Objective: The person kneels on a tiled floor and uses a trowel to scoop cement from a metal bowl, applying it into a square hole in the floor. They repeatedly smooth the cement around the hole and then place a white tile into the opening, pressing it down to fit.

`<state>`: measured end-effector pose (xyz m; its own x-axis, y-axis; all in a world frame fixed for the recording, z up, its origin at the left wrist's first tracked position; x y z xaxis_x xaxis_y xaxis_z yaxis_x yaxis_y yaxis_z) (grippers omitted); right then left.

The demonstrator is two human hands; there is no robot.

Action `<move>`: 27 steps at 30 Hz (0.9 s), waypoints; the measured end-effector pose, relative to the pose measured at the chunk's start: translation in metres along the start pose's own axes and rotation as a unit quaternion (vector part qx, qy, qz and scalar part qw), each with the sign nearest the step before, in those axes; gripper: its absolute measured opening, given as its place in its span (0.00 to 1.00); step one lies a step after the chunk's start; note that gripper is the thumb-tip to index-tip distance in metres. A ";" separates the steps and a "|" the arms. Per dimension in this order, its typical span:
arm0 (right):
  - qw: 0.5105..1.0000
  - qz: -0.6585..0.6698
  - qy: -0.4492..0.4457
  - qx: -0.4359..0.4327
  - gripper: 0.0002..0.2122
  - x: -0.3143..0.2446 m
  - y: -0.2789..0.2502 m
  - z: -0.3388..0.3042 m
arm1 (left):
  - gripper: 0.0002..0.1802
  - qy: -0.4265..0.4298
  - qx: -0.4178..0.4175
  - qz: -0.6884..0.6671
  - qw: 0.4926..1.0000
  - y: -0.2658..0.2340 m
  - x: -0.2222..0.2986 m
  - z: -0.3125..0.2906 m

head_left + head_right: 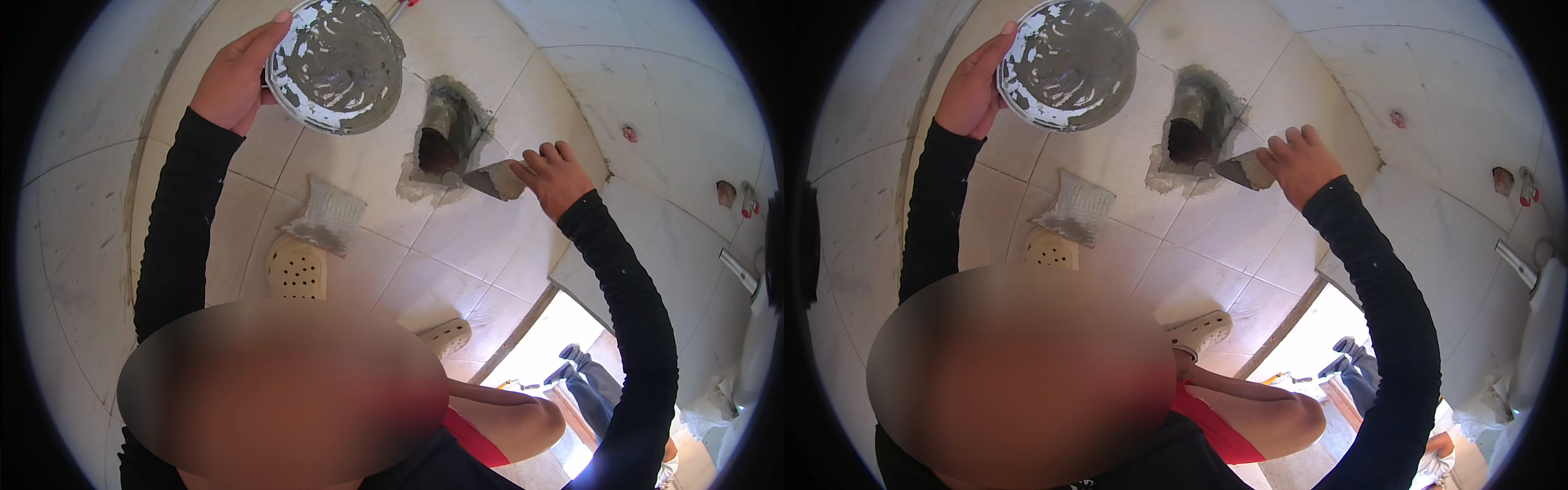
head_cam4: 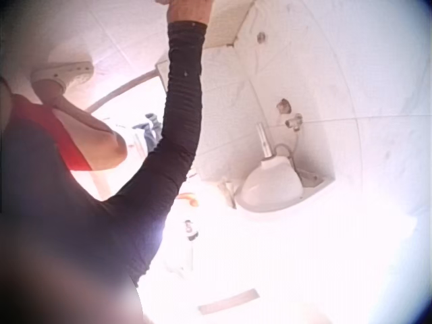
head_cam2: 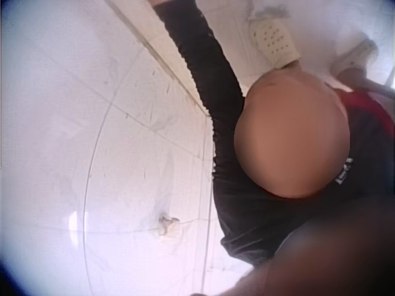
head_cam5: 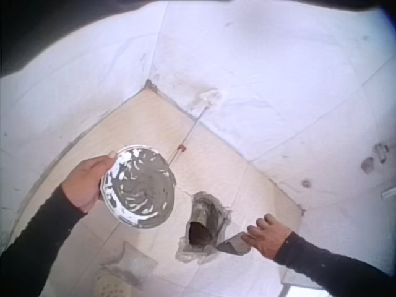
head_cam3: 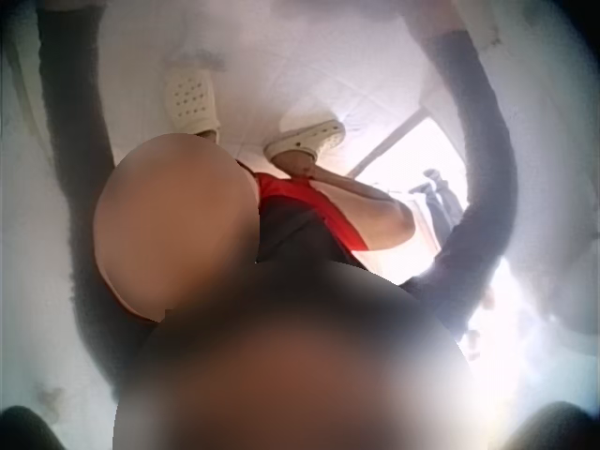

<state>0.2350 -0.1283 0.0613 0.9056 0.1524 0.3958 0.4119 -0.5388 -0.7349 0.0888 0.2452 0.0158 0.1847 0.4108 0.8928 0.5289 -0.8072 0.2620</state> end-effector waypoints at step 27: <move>0.985 0.041 0.170 0.009 0.24 0.029 0.012 -0.054 | 0.24 -0.053 -0.074 -0.075 0.993 0.018 -0.044 0.014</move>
<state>0.2607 -0.1750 0.0935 0.8514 -0.1785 0.4933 0.3431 -0.5217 -0.7811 0.1020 0.2188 -0.0240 0.2028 0.5672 0.7982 0.4305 -0.7838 0.4476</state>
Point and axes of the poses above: each hand's wrist, its own z-axis towards the middle knuckle, its own y-axis out of the palm, x = y × z, the point moved 8 cm from there along z, towards the middle knuckle, and after that the axes turned 6 degrees about -z, right-handed, at the moved point
